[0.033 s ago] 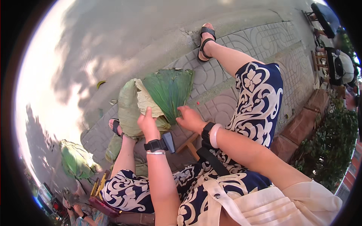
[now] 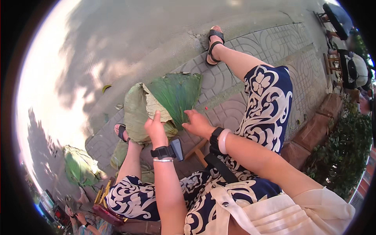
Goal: The recorder is preparing large green leaves, possibly lotus leaves, by cleaning, folding, and bundling them for storage or food use.
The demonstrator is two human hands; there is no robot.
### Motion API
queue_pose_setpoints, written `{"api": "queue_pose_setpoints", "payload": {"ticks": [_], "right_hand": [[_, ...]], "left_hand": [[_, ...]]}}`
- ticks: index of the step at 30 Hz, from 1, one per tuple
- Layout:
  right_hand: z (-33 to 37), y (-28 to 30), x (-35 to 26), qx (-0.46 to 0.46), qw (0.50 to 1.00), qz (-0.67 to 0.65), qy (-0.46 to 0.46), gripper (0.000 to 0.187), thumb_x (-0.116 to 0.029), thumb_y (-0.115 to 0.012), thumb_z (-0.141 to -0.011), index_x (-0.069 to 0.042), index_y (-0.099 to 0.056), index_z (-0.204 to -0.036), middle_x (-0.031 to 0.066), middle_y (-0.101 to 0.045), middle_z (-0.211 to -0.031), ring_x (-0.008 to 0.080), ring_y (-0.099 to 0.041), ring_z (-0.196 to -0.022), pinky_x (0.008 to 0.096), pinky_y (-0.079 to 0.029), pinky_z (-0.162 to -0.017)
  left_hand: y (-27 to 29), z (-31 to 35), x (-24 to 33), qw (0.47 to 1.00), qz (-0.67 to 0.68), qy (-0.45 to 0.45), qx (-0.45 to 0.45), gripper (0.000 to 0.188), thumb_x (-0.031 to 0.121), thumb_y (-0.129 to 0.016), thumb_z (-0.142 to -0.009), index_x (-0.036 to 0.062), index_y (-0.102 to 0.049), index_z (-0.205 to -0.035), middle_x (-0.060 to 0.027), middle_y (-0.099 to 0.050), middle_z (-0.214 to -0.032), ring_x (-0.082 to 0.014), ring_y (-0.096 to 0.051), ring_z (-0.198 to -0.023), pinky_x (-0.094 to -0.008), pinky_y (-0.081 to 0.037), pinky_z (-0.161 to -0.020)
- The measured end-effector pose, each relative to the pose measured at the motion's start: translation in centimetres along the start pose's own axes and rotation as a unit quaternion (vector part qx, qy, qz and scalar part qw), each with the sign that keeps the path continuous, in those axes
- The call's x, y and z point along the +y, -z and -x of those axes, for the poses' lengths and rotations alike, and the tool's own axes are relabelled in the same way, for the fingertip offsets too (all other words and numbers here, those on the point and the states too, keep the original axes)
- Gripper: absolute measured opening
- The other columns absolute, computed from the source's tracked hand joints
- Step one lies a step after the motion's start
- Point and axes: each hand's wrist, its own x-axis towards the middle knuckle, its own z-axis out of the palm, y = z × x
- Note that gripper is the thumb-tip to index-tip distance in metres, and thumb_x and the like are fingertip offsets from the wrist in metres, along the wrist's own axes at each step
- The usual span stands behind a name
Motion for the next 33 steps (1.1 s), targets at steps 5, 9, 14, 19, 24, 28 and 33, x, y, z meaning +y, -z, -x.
{"api": "queue_pose_setpoints", "payload": {"ticks": [5, 9, 14, 19, 24, 28, 33], "right_hand": [[1.5, 1.3, -2.4, 0.032, 0.992, -0.071, 0.096, 0.062, -0.03, -0.07, -0.077, -0.002, -0.048, -0.128, 0.0207, -0.052, -0.124, 0.0392, -0.053, -0.113, 0.0433, -0.045, -0.093], [2.1, 2.6, -2.8, 0.038, 0.985, -0.149, 0.075, 0.037, -0.026, -0.064, -0.083, 0.0, -0.06, -0.109, 0.0208, -0.064, -0.102, 0.0394, -0.059, -0.1, 0.041, -0.048, -0.083], [1.4, 5.2, -2.8, 0.138, 0.955, -0.239, 0.105, 0.025, -0.02, -0.058, -0.087, 0.002, -0.065, -0.095, 0.0211, -0.066, -0.078, 0.0349, -0.064, -0.076, 0.0368, -0.048, -0.07], [2.5, 10.8, -7.8, 0.05, 0.891, -0.45, 0.027, 0.026, -0.022, -0.055, -0.096, 0.0, -0.064, -0.107, 0.001, -0.066, -0.098, 0.0127, -0.058, -0.086, 0.029, -0.044, -0.077], [4.0, 15.8, -12.1, -0.005, 0.842, -0.539, -0.03, 0.031, -0.024, -0.054, -0.096, 0.002, -0.06, -0.112, 0.0069, -0.064, -0.103, 0.0185, -0.06, -0.088, 0.0334, -0.045, -0.078], [5.5, 19.2, -12.6, -0.049, 0.779, -0.625, 0.006, 0.031, -0.026, -0.051, -0.098, -0.002, -0.056, -0.117, 0.0069, -0.065, -0.106, 0.0201, -0.063, -0.092, 0.0354, -0.048, -0.078], [4.7, 14.3, -12.9, -0.087, 0.761, -0.642, -0.038, 0.032, -0.028, -0.055, -0.096, -0.005, -0.057, -0.117, 0.0043, -0.064, -0.109, 0.0193, -0.06, -0.097, 0.0393, -0.046, -0.081]], "left_hand": [[-2.2, 6.1, 2.9, 0.995, -0.001, -0.06, -0.077, 0.022, 0.015, -0.059, -0.093, -0.0032, -0.064, -0.104, -0.0025, -0.064, -0.096, -0.0086, -0.058, -0.081, -0.0249, -0.046, -0.07], [-3.1, 9.5, 3.9, 0.978, 0.037, -0.113, -0.17, 0.025, 0.017, -0.06, -0.093, -0.0016, -0.063, -0.11, -0.0023, -0.065, -0.1, -0.0082, -0.057, -0.087, -0.0256, -0.045, -0.078], [-1.3, 11.6, 4.8, 0.964, 0.101, -0.181, -0.167, 0.033, 0.018, -0.058, -0.095, -0.0031, -0.057, -0.12, -0.0042, -0.061, -0.113, -0.0092, -0.055, -0.098, -0.0247, -0.042, -0.087], [2.9, 11.9, 3.3, 0.982, 0.089, -0.152, -0.063, 0.036, 0.02, -0.058, -0.095, -0.0011, -0.055, -0.123, -0.0083, -0.06, -0.119, -0.0158, -0.058, -0.108, -0.0285, -0.045, -0.089], [3.5, 13.5, 4.2, 0.964, 0.021, -0.249, -0.091, 0.045, -0.001, -0.054, -0.086, -0.0021, -0.048, -0.131, -0.012, -0.053, -0.13, -0.0214, -0.051, -0.121, -0.0327, -0.041, -0.099], [0.6, 17.6, 7.9, 0.848, -0.205, -0.479, -0.101, 0.063, -0.007, -0.051, -0.07, -0.0005, -0.046, -0.133, -0.0155, -0.043, -0.141, -0.0287, -0.04, -0.131, -0.0369, -0.03, -0.109], [3.2, 19.1, 7.4, 0.82, -0.204, -0.531, -0.065, 0.066, -0.009, -0.049, -0.062, -0.0063, -0.047, -0.127, -0.0213, -0.043, -0.139, -0.0368, -0.036, -0.133, -0.0451, -0.026, -0.111]]}}
